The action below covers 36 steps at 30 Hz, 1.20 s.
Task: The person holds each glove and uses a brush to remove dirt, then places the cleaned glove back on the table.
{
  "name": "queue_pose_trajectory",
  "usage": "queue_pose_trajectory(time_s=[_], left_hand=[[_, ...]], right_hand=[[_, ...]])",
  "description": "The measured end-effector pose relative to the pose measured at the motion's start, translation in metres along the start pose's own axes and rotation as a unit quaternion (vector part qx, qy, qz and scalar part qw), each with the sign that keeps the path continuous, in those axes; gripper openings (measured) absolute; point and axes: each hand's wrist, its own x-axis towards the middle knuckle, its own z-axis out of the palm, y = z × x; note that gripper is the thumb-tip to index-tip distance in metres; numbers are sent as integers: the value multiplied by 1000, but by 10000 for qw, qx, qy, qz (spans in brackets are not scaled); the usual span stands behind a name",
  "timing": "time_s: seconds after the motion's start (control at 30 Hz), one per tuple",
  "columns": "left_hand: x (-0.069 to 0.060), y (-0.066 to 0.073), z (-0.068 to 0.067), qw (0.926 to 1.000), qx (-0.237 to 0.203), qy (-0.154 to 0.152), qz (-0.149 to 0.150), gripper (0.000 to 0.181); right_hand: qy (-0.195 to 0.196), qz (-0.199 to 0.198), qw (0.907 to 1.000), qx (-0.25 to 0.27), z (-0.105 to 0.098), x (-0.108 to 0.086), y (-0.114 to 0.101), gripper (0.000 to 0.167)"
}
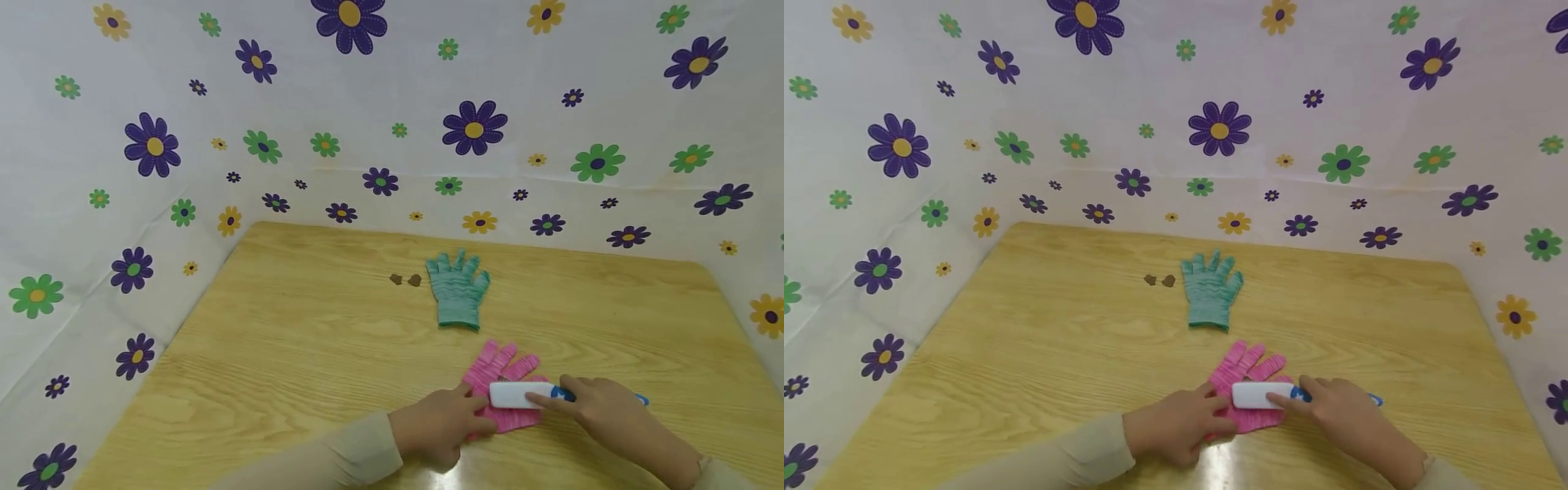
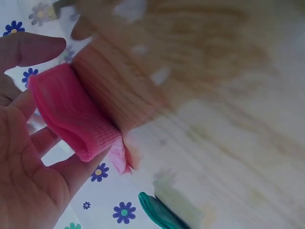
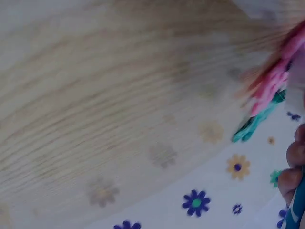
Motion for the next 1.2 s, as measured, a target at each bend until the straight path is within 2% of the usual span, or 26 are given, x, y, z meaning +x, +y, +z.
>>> queue_pose_trajectory(time_s=[0.07, 0.13, 0.17, 0.23, 0.27, 0.3, 0.37, 0.47, 0.53, 0.57, 0.67, 0.73, 0.8, 0.9, 0.97, 1.03, 1.1, 1.17, 1.2], left_hand=[[0, 0, -1, 10000, 36, 9, 1, 48], [0, 1, -1, 10000, 54, 0, 8, 48], [0, 2, -1, 10000, 38, -18, 21, 48], [0, 2, 0, 10000, 28, -42, 37, 46], [0, 2, 0, 10000, 0, -58, 35, 46], [-1, 2, 1, 10000, -2, -62, 35, 46], [-1, 1, 2, 10000, 60, -31, 42, 47], [-2, -1, 1, 9999, 141, 26, 21, 48], [-2, -2, 0, 9998, 171, 54, 48, 48], [-2, -2, -1, 9999, 140, 48, 68, 47], [-2, -2, -2, 9999, 89, -11, 95, 46], [-2, -2, -3, 9999, 93, -59, 84, 47], [-2, -3, -3, 9999, 95, -53, 81, 48], [-1, -3, -4, 9999, 76, 0, 95, 48], [-1, -3, -4, 10000, 16, 20, 95, 48], [-1, -2, -4, 10000, -30, 22, 79, 45], [-1, -1, -3, 10000, -27, 23, 77, 46], [-2, -1, -2, 9999, 24, 61, 88, 46], [-2, 0, -2, 10000, 36, 36, 77, 46]], right_hand=[[-336, 569, 9977, -156, -1, 1, 4, 51], [-486, 1286, 9900, -331, -2, -1, 14, 65], [-446, 1559, 9861, -365, -2, -3, 19, 59], [-131, 1857, 9823, -198, -2, -5, 24, 35], [80, 1826, 9831, -63, -2, -6, 24, 29], [311, 1702, 9849, 92, -1, -6, 22, 30], [459, 1405, 9885, 327, 0, -4, 14, 36], [200, 1316, 9897, 535, 1, 2, 1, 33], [-37, 1430, 9884, 519, 2, 4, -5, 44], [-59, 1431, 9883, 515, 2, 4, -7, 43], [-32, 1121, 9917, 624, 6, 3, -10, 32], [-243, 964, 9916, 828, 8, 3, -9, 32], [-492, 1072, 9858, 1193, 10, 4, -5, 32], [-905, 1738, 9660, 1684, 9, 6, 4, 38], [-852, 2068, 9586, 1763, 9, 7, 11, 36], [-547, 2154, 9647, 1414, 10, 8, 15, 36], [-173, 2070, 9739, 910, 10, 8, 15, 38], [69, 1783, 9820, 628, 9, 9, 8, 39], [17, 1581, 9859, 554, 7, 11, 3, 40]])
